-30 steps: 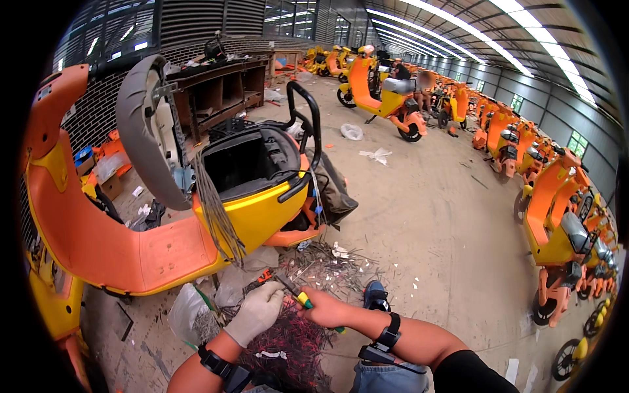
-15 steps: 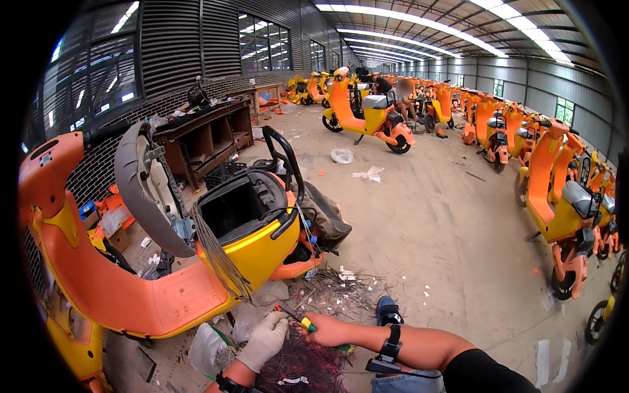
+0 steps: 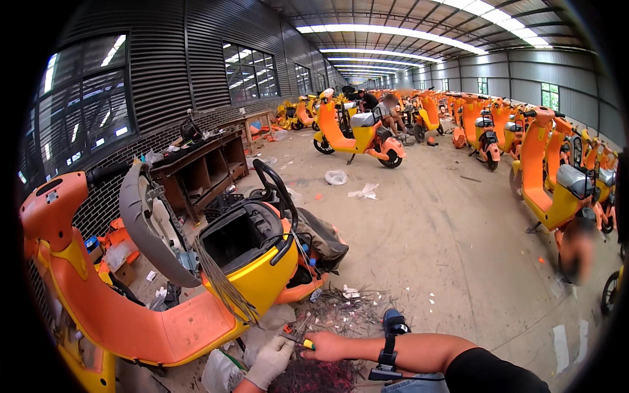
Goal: The person sits on the floor in a workshop and uses a green-handled tool to strip the insulation from a bundle of wires. The person holds the wires with one hand and manipulates the tool with the other to remove the outer coating.
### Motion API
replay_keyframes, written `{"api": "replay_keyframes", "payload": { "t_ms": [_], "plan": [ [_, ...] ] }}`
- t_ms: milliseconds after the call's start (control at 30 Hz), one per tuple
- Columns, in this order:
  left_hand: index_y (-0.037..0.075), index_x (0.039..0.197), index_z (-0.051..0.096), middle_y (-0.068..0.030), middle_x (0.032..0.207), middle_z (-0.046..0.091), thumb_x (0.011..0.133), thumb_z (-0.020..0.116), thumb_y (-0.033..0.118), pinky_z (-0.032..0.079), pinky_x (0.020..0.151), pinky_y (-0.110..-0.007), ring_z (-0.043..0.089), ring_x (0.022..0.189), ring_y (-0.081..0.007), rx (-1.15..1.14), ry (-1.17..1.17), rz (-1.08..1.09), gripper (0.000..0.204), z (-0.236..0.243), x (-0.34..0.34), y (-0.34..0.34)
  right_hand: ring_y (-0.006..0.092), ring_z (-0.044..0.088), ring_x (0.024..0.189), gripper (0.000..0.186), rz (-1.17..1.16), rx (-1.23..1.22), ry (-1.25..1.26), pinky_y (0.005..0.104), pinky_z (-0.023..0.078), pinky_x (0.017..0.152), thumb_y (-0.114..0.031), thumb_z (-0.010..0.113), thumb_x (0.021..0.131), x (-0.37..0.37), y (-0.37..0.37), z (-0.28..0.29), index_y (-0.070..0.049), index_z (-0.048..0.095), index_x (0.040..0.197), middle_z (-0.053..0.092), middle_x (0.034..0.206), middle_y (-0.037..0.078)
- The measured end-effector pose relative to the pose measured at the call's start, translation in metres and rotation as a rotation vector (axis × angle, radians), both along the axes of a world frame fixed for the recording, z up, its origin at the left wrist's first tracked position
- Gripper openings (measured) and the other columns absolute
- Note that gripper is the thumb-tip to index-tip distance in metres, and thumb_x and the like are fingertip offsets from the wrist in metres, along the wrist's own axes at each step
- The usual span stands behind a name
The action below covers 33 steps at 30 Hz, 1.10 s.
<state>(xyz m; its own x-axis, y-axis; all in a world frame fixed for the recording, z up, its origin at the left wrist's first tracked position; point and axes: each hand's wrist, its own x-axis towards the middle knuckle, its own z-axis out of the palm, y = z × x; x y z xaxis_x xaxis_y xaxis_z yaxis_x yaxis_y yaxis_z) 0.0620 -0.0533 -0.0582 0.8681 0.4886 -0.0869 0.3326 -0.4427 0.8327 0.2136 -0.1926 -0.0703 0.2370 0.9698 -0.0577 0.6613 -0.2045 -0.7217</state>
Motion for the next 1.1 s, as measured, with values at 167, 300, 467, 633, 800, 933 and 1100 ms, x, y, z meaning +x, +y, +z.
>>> {"api": "replay_keyframes", "payload": {
  "t_ms": [167,300,467,633,800,933,1100],
  "plan": [
    [-0.002,0.089,0.063,-0.0049,0.072,0.063,0.097,0.056,0.024,0.046,0.059,-0.027,0.058,0.064,-0.0114,-0.058,0.077,0.023,0.029,0.014,-0.003,-0.008,0.0433,0.064,0.088,0.047,0.004,0.006,-0.049,0.0484,0.050,0.079,-0.044,0.065,0.086,0.000,0.001,-0.004,-0.001,0.059,0.103,0.066,0.088,0.025],
    [-0.002,0.091,0.064,-0.0040,0.073,0.063,0.097,0.057,0.024,0.045,0.057,-0.025,0.057,0.063,-0.0100,-0.134,0.074,-0.001,0.027,0.013,-0.003,-0.007,0.0431,0.064,0.088,0.048,0.022,0.000,-0.074,0.0482,0.051,0.079,-0.044,0.065,0.086,0.002,0.002,-0.008,-0.001,0.059,0.107,0.067,0.091,0.025],
    [-0.002,0.094,0.065,-0.0034,0.074,0.063,0.097,0.057,0.022,0.045,0.059,-0.024,0.058,0.065,-0.0096,-0.281,0.016,-0.025,0.025,0.033,-0.008,-0.015,0.0432,0.064,0.088,0.051,0.049,0.022,-0.056,0.0474,0.051,0.078,-0.045,0.065,0.086,0.004,-0.001,-0.004,-0.001,0.059,0.111,0.067,0.092,0.025],
    [-0.002,0.102,0.066,-0.0027,0.075,0.062,0.097,0.054,0.016,0.046,0.061,-0.024,0.057,0.066,-0.0100,-0.350,-0.034,-0.084,0.022,0.034,-0.011,-0.009,0.0442,0.063,0.086,0.054,0.116,0.016,0.028,0.0470,0.050,0.077,-0.047,0.064,0.087,0.008,-0.006,0.012,0.000,0.058,0.113,0.065,0.091,0.026],
    [-0.002,0.102,0.067,-0.0029,0.075,0.062,0.096,0.056,0.014,0.046,0.062,-0.024,0.057,0.067,-0.0100,-0.370,-0.054,-0.114,0.020,0.041,-0.011,-0.009,0.0448,0.062,0.087,0.054,0.140,0.075,-0.035,0.0478,0.050,0.080,-0.047,0.064,0.088,0.010,-0.014,0.029,0.001,0.058,0.112,0.064,0.091,0.027],
    [-0.003,0.099,0.067,-0.0053,0.077,0.064,0.096,0.056,0.013,0.048,0.063,-0.025,0.058,0.067,-0.0107,-0.304,-0.120,-0.195,0.020,0.032,-0.012,-0.005,0.0457,0.062,0.091,0.055,0.131,-0.012,-0.021,0.0482,0.050,0.082,-0.044,0.065,0.087,0.009,-0.017,0.039,0.003,0.058,0.116,0.065,0.095,0.029],
    [-0.002,0.099,0.067,-0.0055,0.080,0.065,0.097,0.057,0.015,0.048,0.065,-0.026,0.059,0.069,-0.0116,-0.214,-0.107,-0.231,0.020,0.048,-0.011,-0.014,0.0444,0.063,0.093,0.053,0.137,0.008,0.014,0.0472,0.050,0.084,-0.042,0.066,0.087,0.014,-0.021,0.035,0.000,0.058,0.119,0.065,0.095,0.028]
  ]
}}
